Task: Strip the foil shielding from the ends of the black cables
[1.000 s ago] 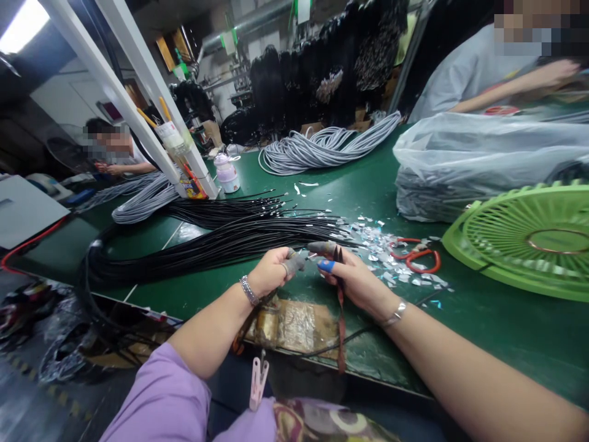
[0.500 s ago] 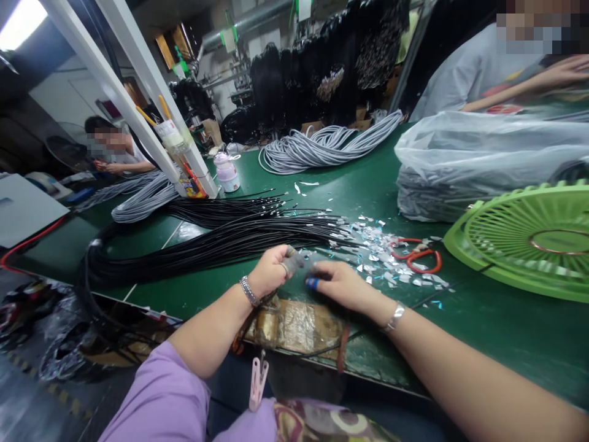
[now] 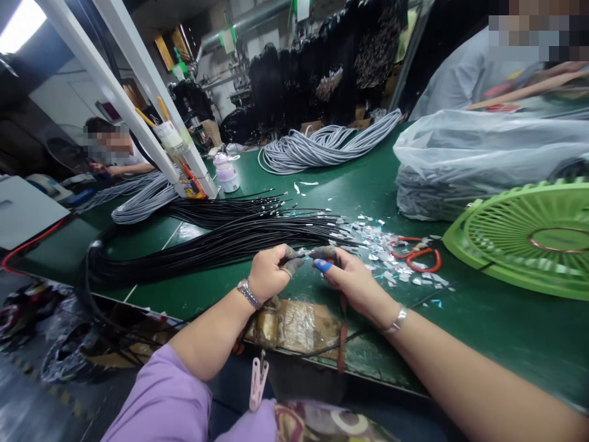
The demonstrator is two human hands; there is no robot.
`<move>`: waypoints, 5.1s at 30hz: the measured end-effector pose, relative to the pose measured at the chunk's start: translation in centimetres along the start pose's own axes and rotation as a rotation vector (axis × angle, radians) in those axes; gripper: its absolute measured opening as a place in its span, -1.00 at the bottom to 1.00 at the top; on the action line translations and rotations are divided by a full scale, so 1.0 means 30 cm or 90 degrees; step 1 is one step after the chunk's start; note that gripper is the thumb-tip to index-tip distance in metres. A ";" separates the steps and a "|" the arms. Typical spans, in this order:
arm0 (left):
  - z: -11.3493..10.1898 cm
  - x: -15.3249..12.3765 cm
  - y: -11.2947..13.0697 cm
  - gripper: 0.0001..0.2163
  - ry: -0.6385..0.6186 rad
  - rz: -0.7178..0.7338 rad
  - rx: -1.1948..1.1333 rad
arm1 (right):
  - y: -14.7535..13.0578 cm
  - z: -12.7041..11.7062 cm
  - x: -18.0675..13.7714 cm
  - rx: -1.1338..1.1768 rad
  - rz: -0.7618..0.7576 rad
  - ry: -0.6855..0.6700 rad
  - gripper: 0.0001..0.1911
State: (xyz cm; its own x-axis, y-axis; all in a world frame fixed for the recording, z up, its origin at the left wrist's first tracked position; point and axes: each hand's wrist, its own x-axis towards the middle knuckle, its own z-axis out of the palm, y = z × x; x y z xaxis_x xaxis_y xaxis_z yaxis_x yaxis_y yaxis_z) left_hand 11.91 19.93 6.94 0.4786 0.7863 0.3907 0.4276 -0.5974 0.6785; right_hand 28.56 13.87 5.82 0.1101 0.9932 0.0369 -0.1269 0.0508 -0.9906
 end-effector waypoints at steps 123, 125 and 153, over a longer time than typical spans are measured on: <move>-0.031 0.035 -0.039 -0.74 -0.413 0.135 -0.139 | -0.012 -0.029 0.001 -0.025 0.256 -0.277 -0.54; -0.032 0.037 -0.039 -0.74 -0.415 0.135 -0.136 | -0.006 -0.027 0.010 -0.088 0.203 -0.216 -0.56; -0.040 0.024 -0.010 -0.74 -0.384 0.146 -0.137 | -0.009 -0.062 0.040 -0.235 0.144 -0.101 -0.74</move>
State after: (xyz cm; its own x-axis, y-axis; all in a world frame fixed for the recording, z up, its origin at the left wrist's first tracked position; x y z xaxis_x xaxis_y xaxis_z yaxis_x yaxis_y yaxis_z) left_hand 11.20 20.87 7.76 0.9098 0.3803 0.1662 0.1322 -0.6451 0.7526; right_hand 30.55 14.86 5.88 -0.0366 0.9803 -0.1942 0.2321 -0.1806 -0.9558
